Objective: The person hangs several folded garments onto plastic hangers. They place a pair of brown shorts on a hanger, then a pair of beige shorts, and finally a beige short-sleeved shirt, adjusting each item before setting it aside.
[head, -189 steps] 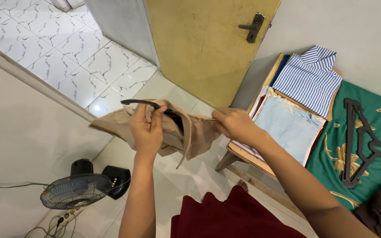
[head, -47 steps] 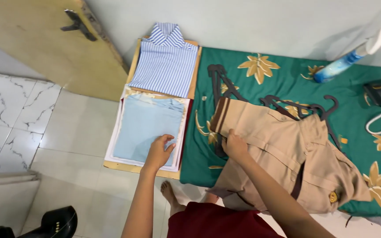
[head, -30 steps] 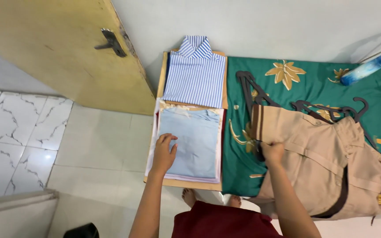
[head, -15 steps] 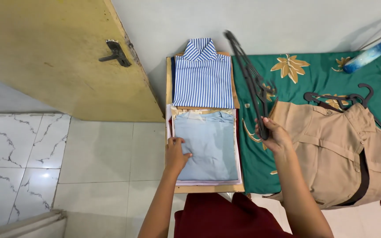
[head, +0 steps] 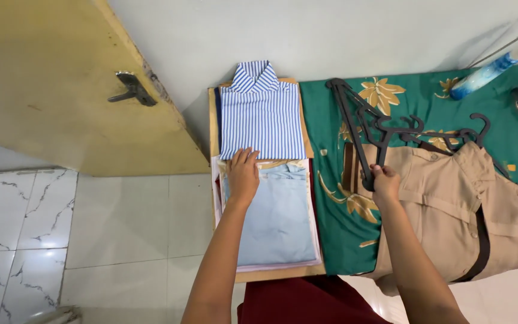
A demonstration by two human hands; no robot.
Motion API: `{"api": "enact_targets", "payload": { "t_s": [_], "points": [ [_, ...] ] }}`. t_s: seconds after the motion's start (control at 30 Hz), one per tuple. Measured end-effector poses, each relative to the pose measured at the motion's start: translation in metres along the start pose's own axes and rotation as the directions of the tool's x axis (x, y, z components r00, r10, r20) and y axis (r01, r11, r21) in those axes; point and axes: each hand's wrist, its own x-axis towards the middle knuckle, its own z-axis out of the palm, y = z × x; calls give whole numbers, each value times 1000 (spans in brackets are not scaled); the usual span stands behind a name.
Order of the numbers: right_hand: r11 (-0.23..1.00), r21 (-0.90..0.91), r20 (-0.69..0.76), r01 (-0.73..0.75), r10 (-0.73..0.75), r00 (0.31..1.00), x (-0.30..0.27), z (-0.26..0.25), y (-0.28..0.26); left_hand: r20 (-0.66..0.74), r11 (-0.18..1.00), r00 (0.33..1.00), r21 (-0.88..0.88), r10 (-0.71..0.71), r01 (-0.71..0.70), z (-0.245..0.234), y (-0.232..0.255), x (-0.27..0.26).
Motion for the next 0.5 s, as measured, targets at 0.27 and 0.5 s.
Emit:
{"api": "enact_targets", "payload": {
  "t_s": [0.27,0.5],
  "points": [
    [310,-816,118,488,-736,666,-9,-9,0,243,990,960,45,-140,133,9,4,35],
    [975,-218,381,41,46,924,-29,81,-44,148,1000,989,24,-4,0,7,-10,49]
  ]
}}
